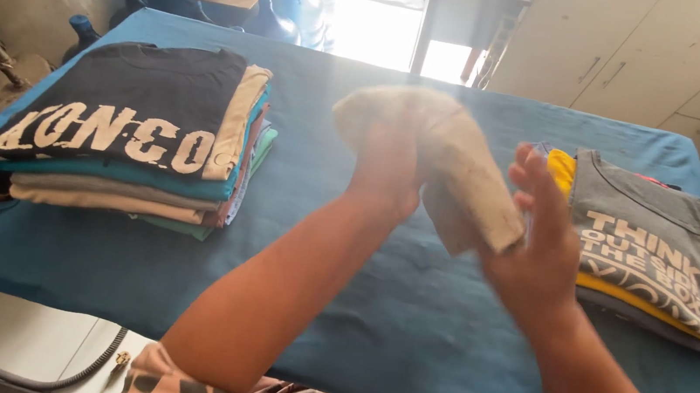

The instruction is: Folding and stacking various shirts and tops on a laundry table

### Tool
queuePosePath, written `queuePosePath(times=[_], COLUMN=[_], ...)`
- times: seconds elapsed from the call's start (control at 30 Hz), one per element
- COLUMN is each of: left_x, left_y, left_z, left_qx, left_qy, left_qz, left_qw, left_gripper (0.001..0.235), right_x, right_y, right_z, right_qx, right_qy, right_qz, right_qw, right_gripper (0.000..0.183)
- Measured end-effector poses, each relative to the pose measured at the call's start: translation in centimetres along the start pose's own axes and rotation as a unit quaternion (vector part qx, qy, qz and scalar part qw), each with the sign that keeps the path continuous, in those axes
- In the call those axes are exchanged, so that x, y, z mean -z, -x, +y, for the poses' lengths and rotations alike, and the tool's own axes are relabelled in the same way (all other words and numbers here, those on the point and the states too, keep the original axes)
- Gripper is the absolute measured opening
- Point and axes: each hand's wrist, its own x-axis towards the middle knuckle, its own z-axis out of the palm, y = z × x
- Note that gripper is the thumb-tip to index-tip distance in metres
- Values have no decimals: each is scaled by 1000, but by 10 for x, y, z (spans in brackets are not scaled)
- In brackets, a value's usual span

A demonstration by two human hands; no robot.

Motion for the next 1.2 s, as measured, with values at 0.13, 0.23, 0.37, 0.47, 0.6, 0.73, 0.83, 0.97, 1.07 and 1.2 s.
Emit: queuePosePath(times=[0.13, 0.23, 0.37, 0.47, 0.6, 0.73, 0.83, 0.97, 1.07, 1.2], left_x=[-1, 40, 195, 253, 218, 183, 174, 196, 224, 269], left_y=[13, 41, 48, 91, 127, 116, 109, 94, 58, 29], left_z=[32, 55, 14, 59, 55, -36, -47, -33, -7, -3], left_qx=[-70, -17, 128, 173, -69, -320, -208, -380, -442, -343], left_qy=[-25, -27, -151, -546, -694, -683, -768, -600, -726, -828], left_qz=[-81, 2, 58, 15, -29, -296, -367, -340, -38, 67], left_qw=[994, 1000, 978, 820, 716, 587, 482, 617, 525, 437], left_gripper=[17, 31, 30, 39, 29, 60, 92, 56, 40, 39], right_x=[10, 12, -17, -22, -30, -77, -90, -82, -121, -218], right_y=[-40, -23, 75, 99, 72, 79, 61, 3, -9, -51], right_z=[4, 6, 19, 9, 25, 69, 104, 106, 141, 141], right_qx=[74, 128, 128, 163, 40, 35, -62, -275, -65, 28], right_qy=[64, 18, -3, -66, -161, 153, 296, 337, 169, 160], right_qz=[66, 0, -167, -385, -288, -342, -406, -423, -270, -277], right_qw=[993, 992, 978, 906, 943, 926, 862, 795, 946, 947], right_gripper=[27, 23, 29, 49, 48, 81, 88, 78, 43, 39])
